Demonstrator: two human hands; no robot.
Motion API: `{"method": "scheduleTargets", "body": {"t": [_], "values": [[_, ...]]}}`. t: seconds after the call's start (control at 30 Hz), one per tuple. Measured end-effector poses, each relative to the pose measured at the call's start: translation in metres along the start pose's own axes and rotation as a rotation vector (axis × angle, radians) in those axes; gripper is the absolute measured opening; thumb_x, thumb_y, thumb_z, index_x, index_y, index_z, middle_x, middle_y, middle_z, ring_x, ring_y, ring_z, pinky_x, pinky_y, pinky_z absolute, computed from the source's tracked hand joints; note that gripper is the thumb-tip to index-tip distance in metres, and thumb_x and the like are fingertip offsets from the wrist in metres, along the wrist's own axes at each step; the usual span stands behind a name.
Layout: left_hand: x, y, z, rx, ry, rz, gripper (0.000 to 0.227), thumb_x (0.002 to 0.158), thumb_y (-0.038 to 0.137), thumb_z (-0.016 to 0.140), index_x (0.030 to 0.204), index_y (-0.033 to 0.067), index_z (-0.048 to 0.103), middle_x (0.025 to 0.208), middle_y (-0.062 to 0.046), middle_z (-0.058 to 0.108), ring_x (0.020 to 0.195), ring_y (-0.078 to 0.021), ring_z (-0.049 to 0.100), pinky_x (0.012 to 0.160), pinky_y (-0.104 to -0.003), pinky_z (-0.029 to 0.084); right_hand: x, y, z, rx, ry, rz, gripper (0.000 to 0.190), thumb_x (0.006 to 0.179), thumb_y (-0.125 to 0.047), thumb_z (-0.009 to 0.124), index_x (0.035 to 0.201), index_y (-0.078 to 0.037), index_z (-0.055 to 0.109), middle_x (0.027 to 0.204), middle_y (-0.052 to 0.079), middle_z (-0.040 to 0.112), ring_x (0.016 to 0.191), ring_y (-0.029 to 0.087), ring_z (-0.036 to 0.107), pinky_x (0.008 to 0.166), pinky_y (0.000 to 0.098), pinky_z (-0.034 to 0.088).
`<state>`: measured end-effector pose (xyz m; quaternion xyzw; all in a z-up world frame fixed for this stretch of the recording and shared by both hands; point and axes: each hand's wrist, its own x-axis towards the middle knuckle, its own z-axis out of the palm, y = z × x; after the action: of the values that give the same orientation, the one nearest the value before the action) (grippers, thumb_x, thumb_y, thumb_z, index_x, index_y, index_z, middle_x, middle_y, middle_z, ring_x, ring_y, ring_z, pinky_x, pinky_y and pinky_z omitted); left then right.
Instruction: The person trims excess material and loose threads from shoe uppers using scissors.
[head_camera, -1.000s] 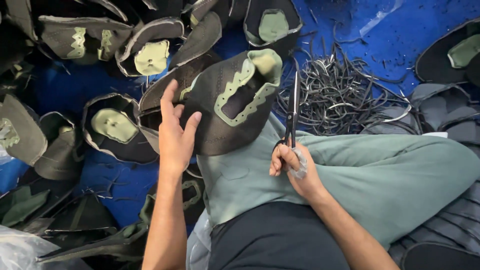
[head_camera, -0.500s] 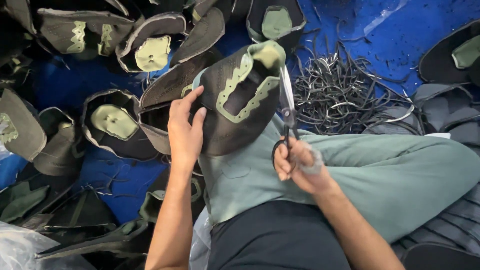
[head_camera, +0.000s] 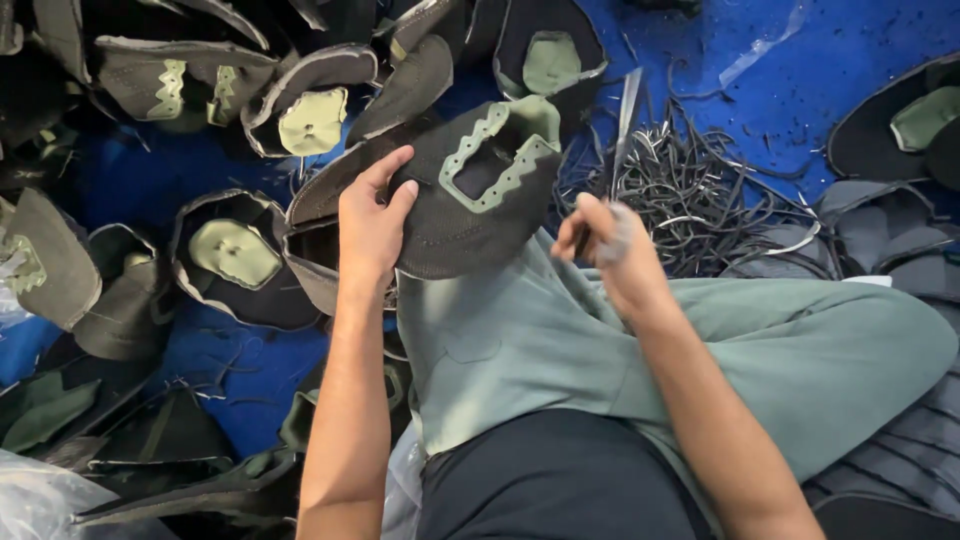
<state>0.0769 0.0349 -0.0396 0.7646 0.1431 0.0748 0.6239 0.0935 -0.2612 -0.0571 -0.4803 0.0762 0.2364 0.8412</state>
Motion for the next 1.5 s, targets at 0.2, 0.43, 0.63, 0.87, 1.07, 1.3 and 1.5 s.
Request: {"method": "scheduleTargets", "body": {"t": [0.2,0.43,0.63,0.87,1.07,1.3,1.5], "values": [[0.001,-0.008,-0.005,0.006,-0.029,0.046,0.042,0.091,0.001,0.067,0.133,0.0026,0.068,0.125,-0.007,0.073,0.107,-0.012,0.067,0.098,-0.027,0.051,0.085,0.033,-0.032,-0.456,0.331,-0.223,0.027,0.098,-0.032,0.071,0.1,-0.009,0.057,0.088,0.001,0.064,0.073,0.008,0.059,0.067,0.0249,0.051],[-0.008,0.016,0.003,0.402,0.07,0.182,0.037,0.097,0.003,0.069,0.132,0.0146,0.072,0.102,-0.012,0.063,0.09,-0.0227,0.062,0.083,-0.034,0.051,0.101,0.042,-0.038,-0.157,0.249,-0.152,0.032,0.095,-0.029,0.08,0.09,-0.004,0.059,0.078,0.003,0.06,0.065,0.014,0.056,0.061,0.031,0.046],[-0.01,0.009,0.006,0.496,0.117,0.393,0.032,0.1,0.003,0.066,0.128,0.0178,0.074,0.107,-0.013,0.055,0.085,-0.025,0.062,0.076,-0.033,0.053,0.078,0.011,-0.017,-0.044,0.336,-0.254,0.028,0.089,-0.036,0.072,0.093,-0.009,0.068,0.085,0.0,0.071,0.076,0.01,0.066,0.069,0.026,0.052],[-0.019,-0.001,0.002,0.534,0.134,0.442,0.035,0.098,0.002,0.07,0.128,0.0198,0.073,0.117,-0.015,0.055,0.087,-0.0255,0.065,0.077,-0.035,0.055,0.084,0.03,-0.026,-0.03,0.179,-0.244,0.028,0.095,-0.022,0.087,0.098,-0.011,0.062,0.088,-0.005,0.061,0.077,0.009,0.054,0.068,0.0268,0.042],[-0.035,-0.003,0.002,0.565,0.136,0.56,0.042,0.094,0.0,0.072,0.13,0.0217,0.072,0.125,-0.013,0.057,0.101,-0.0274,0.068,0.086,-0.036,0.057,0.056,0.019,-0.009,0.084,0.179,-0.207,0.023,0.088,-0.011,0.079,0.106,-0.011,0.064,0.091,-0.002,0.065,0.078,0.01,0.061,0.072,0.0266,0.05],[-0.06,0.054,0.025,0.786,0.07,0.517,0.077,0.079,0.036,0.085,0.144,0.0092,0.054,0.154,-0.022,0.04,0.141,-0.0456,0.038,0.115,-0.057,0.032,0.035,0.014,0.004,0.001,0.155,-0.34,0.028,0.089,0.001,0.075,0.113,-0.006,0.061,0.105,0.003,0.066,0.093,0.012,0.062,0.085,0.0275,0.05],[-0.039,0.064,0.045,0.822,-0.071,0.519,0.115,0.066,0.061,0.086,0.156,0.0086,0.037,0.161,-0.02,0.032,0.148,-0.0488,0.027,0.117,-0.066,0.021,0.037,0.012,0.019,-0.117,0.151,-0.403,0.032,0.086,0.001,0.076,0.111,-0.008,0.058,0.106,-0.001,0.064,0.095,0.008,0.061,0.087,0.0247,0.05]]}}
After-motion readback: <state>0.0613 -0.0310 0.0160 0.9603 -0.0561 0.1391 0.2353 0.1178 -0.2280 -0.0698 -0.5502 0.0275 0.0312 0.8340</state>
